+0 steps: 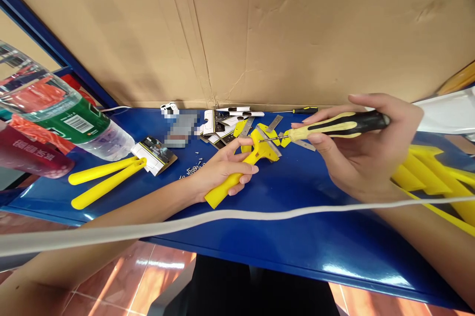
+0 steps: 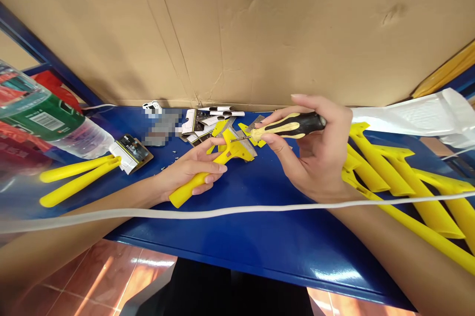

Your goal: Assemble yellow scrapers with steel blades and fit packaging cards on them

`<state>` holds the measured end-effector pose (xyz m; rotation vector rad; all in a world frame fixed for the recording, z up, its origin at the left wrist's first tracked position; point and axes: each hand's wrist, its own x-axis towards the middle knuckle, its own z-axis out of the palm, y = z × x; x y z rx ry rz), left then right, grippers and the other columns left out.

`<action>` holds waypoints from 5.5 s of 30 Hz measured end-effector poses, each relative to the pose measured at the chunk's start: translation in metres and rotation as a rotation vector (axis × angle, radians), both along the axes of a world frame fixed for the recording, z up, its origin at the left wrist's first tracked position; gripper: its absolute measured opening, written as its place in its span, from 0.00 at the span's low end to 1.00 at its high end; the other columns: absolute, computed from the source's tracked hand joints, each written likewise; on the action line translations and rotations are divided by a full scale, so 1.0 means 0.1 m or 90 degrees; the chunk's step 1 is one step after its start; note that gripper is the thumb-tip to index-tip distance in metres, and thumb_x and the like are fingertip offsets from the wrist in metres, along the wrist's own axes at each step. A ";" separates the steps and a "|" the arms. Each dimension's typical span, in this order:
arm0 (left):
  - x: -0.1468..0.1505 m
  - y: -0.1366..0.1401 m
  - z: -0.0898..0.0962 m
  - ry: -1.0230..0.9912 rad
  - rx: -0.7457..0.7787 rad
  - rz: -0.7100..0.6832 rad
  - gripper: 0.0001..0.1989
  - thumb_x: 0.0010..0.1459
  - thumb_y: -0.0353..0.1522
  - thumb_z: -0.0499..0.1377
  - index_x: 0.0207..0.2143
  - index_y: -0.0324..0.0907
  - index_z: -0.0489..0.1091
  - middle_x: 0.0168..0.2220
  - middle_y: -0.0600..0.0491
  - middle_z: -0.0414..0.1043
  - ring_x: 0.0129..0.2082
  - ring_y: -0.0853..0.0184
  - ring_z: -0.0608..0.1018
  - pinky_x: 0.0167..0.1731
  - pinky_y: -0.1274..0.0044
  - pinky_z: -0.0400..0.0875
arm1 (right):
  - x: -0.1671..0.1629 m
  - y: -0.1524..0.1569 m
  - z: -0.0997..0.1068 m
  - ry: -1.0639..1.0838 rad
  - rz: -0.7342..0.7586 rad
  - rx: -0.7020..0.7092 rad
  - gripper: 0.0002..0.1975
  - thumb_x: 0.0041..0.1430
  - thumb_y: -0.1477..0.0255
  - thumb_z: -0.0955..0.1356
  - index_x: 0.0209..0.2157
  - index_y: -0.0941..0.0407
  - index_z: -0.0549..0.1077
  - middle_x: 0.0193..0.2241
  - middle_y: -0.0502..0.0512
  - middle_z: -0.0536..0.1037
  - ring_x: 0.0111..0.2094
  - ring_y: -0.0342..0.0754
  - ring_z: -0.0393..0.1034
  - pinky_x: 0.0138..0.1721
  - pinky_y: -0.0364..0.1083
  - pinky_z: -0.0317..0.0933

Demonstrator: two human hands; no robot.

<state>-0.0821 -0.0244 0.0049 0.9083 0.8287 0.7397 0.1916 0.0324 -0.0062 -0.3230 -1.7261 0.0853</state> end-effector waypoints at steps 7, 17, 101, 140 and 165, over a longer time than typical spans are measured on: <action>0.00 0.00 -0.01 -0.010 -0.002 0.016 0.34 0.57 0.28 0.77 0.58 0.51 0.63 0.32 0.63 0.72 0.19 0.76 0.67 0.13 0.85 0.60 | 0.02 -0.09 0.05 -0.077 0.030 -0.063 0.43 0.72 0.67 0.78 0.80 0.34 0.61 0.66 0.56 0.82 0.55 0.62 0.89 0.56 0.67 0.88; 0.01 0.00 0.02 -0.002 -0.006 0.002 0.36 0.56 0.28 0.77 0.59 0.51 0.62 0.35 0.63 0.74 0.16 0.77 0.68 0.12 0.83 0.61 | 0.03 -0.01 0.02 -0.037 -0.080 0.030 0.47 0.66 0.66 0.82 0.80 0.38 0.65 0.50 0.54 0.85 0.42 0.58 0.87 0.44 0.63 0.89; -0.01 0.02 0.00 -0.010 -0.002 0.042 0.35 0.54 0.27 0.78 0.57 0.51 0.64 0.40 0.59 0.72 0.20 0.78 0.68 0.14 0.84 0.58 | 0.01 -0.01 -0.15 -0.018 -0.014 -0.101 0.51 0.55 0.67 0.89 0.74 0.40 0.66 0.50 0.54 0.86 0.47 0.58 0.88 0.50 0.58 0.88; -0.03 0.04 -0.05 -0.025 0.000 -0.002 0.35 0.57 0.29 0.78 0.61 0.51 0.64 0.35 0.60 0.73 0.18 0.76 0.69 0.14 0.83 0.60 | 0.02 -0.02 -0.05 -0.003 0.045 -0.024 0.37 0.62 0.75 0.82 0.66 0.42 0.71 0.55 0.57 0.85 0.46 0.59 0.89 0.46 0.63 0.88; -0.02 0.04 -0.02 -0.042 -0.025 0.060 0.35 0.53 0.24 0.77 0.58 0.49 0.65 0.41 0.57 0.73 0.21 0.77 0.70 0.14 0.84 0.58 | -0.11 -0.05 -0.12 0.018 0.034 -0.049 0.44 0.57 0.67 0.88 0.70 0.38 0.72 0.46 0.51 0.89 0.45 0.63 0.91 0.43 0.63 0.90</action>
